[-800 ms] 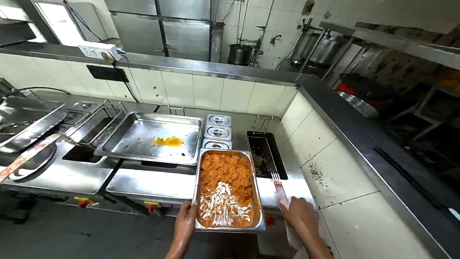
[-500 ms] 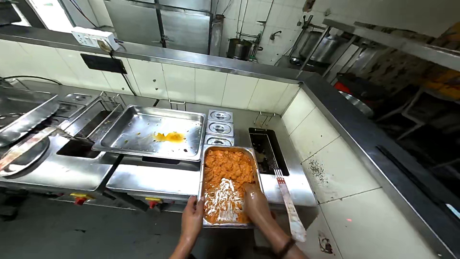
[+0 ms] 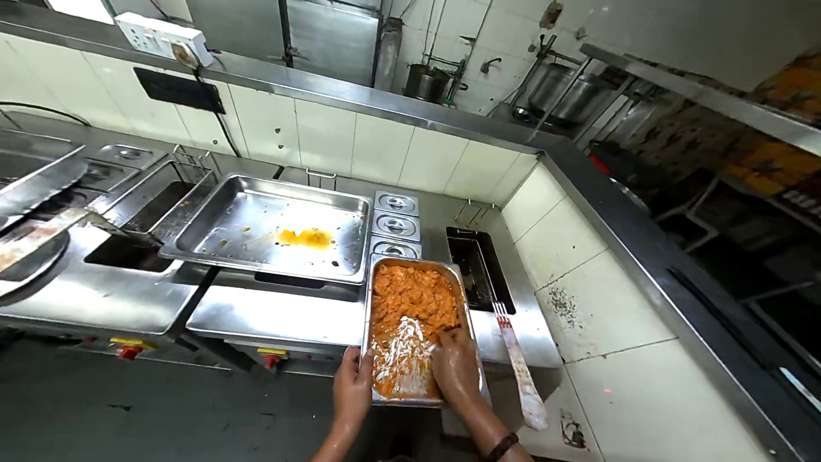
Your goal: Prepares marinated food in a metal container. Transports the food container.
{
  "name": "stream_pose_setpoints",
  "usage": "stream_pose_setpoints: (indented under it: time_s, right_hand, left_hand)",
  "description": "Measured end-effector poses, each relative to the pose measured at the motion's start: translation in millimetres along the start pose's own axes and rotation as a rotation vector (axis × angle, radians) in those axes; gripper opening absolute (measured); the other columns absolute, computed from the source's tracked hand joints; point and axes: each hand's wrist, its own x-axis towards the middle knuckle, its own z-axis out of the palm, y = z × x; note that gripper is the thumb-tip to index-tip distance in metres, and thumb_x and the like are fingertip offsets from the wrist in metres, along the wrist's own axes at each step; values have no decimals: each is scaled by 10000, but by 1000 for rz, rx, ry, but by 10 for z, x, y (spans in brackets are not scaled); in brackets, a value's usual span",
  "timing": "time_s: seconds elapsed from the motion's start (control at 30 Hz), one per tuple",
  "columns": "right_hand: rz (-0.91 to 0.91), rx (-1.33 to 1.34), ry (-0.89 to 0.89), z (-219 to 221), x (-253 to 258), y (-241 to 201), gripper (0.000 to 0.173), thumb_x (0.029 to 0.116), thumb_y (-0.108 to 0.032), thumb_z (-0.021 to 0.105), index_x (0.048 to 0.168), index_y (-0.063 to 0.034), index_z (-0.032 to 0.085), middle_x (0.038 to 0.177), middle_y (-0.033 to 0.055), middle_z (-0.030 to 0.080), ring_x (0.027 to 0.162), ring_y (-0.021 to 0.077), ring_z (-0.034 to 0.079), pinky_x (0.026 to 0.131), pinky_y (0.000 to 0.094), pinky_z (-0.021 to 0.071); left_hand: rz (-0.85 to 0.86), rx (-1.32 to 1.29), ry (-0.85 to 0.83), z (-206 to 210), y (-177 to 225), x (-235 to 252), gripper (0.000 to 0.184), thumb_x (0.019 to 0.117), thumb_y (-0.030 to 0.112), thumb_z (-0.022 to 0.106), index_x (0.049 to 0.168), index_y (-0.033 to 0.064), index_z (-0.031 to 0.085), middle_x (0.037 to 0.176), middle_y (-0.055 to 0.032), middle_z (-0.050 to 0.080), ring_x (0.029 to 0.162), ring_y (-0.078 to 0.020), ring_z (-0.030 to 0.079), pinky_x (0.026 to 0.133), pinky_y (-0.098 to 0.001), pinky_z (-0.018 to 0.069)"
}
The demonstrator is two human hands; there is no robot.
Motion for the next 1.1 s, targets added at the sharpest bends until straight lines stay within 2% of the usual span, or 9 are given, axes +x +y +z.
stream_pose_setpoints:
  time_s: [0.07,0.23,0.37,0.47,0.6,0.73,0.9,1.0,1.1]
  right_hand:
    - [26,-18,44,14,37,3,375,892,-155,676,1240,-16,700,1364,247,579,1288,420,541,1063,508,485]
    - [61,-116,-230,-63,-48,-148,306,968,-134,586,1201,32,693,1351,252,598,1298,411,556,1058,536,490]
    - [-135,109,-352,-102,-202,-205,228,874,-215,684,1058,-104,760,1150,132,691,1060,281,678,922,479,561]
    - [-252,314,-264,-19,-71,-9,363,899,-271,672,1243,-164,718,1310,140,603,1125,237,645,968,407,562]
    - [-212,116,-298,13,107,104,428,913,-308,687,1325,-192,688,1470,133,529,1345,345,503,1119,506,439]
    - [-151,-52,-441,-102,-11,-188,431,892,-160,703,1296,-29,627,1363,240,558,1212,401,608,1007,532,534]
    - [-249,358,-401,-51,189,37,299,960,-334,644,1173,-146,739,1087,70,744,1038,205,706,962,469,560]
    - [-147,207,-199,-24,252,-129,394,989,-314,603,1312,-103,683,1308,130,670,1267,287,605,1104,482,464]
    - [-225,-35,-336,13,21,-470,374,953,-171,618,1284,-1,653,1398,264,525,1301,442,524,1066,543,495]
  left_hand:
    - [10,-1,-16,-16,13,30,242,1007,322,571,933,94,602,647,-7,555,571,-146,565,580,-352,511]
    - [-16,-34,-10,14,19,-13,249,1020,309,560,943,75,599,688,-28,578,618,-164,598,621,-375,535]
    - [-7,-79,1,38,30,10,231,1015,286,564,919,79,597,688,-29,591,615,-157,606,609,-359,537]
    - [-14,-99,-27,18,26,9,220,1019,273,556,929,75,594,688,-34,598,619,-159,618,615,-356,547]
    - [-16,-107,-33,15,5,35,232,1018,289,560,936,76,603,699,-32,607,628,-158,622,625,-359,552]
    - [-16,-108,-40,11,1,34,233,1016,292,557,926,81,599,698,-34,602,627,-161,620,621,-359,550]
    - [-18,-111,-52,3,-6,47,239,1022,297,559,934,79,601,698,-35,603,631,-161,622,627,-357,553]
    - [-22,-112,-53,-5,-14,74,253,1024,306,558,934,74,602,698,-40,601,633,-169,619,635,-367,552]
    - [-20,-103,-53,-2,-13,67,240,1025,294,556,929,79,601,710,-38,599,645,-167,614,644,-368,547]
